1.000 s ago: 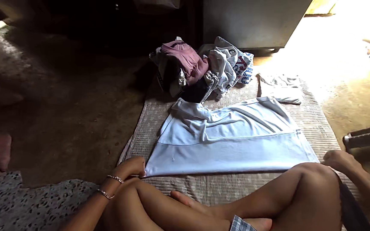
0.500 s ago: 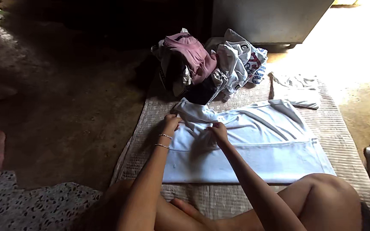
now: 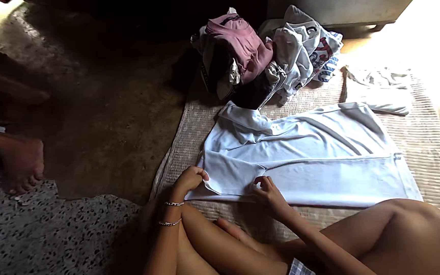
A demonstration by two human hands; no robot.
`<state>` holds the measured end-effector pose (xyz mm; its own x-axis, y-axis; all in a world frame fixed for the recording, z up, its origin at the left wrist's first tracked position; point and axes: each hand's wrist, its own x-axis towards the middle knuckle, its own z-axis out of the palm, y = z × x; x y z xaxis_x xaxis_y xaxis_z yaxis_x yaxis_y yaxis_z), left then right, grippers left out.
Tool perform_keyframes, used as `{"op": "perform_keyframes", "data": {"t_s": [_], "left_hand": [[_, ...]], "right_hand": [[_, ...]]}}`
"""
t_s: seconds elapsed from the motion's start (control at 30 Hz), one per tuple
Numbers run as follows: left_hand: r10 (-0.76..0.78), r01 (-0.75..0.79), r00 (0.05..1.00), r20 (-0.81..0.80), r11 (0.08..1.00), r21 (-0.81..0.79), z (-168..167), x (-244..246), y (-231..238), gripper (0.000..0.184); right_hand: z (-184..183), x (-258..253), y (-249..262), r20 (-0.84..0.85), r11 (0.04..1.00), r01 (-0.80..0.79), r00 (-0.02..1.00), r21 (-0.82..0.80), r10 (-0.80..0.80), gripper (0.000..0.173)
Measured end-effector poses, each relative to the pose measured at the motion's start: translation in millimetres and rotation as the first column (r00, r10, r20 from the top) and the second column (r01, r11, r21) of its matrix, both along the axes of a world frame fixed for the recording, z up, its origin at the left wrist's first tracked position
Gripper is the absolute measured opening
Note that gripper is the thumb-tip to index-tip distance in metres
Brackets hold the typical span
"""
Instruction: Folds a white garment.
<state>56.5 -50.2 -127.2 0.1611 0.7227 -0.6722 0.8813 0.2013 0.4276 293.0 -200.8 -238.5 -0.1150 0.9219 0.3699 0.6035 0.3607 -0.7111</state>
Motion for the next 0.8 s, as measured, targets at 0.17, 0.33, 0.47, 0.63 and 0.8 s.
{"op": "perform_keyframes", "data": {"t_s": [0.17, 0.33, 0.47, 0.63, 0.8], "left_hand": [[0.110, -0.107, 0.992, 0.061, 0.993, -0.043, 5, -7, -5, 0.022], [-0.002, -0.007, 0.995, -0.102, 0.996, -0.085, 3, -5, -8, 0.032], [0.019, 0.007, 0.989, -0.145, 0.984, 0.179, 0, -2, -2, 0.036], [0.002, -0.102, 0.971, 0.239, 0.908, 0.406, -5, 44, 62, 0.050], [0.145, -0.271, 0.924, 0.353, 0.901, 0.338, -36, 107, 152, 0.067]], "right_hand": [[-1, 5, 0, -0.062, 0.999, 0.023, 0.998, 0.027, -0.021, 0.013], [-8, 10, -7, -0.154, 0.998, -0.063, 0.986, -0.017, 0.060, 0.018], [0, 50, 3, -0.289, 0.992, 0.115, 0.952, 0.046, -0.097, 0.033], [46, 210, 69, 0.171, 0.851, 0.453, 0.891, -0.266, -0.421, 0.035], [43, 325, 138, 0.518, 0.787, 0.481, 0.819, -0.387, -0.246, 0.059]]}}
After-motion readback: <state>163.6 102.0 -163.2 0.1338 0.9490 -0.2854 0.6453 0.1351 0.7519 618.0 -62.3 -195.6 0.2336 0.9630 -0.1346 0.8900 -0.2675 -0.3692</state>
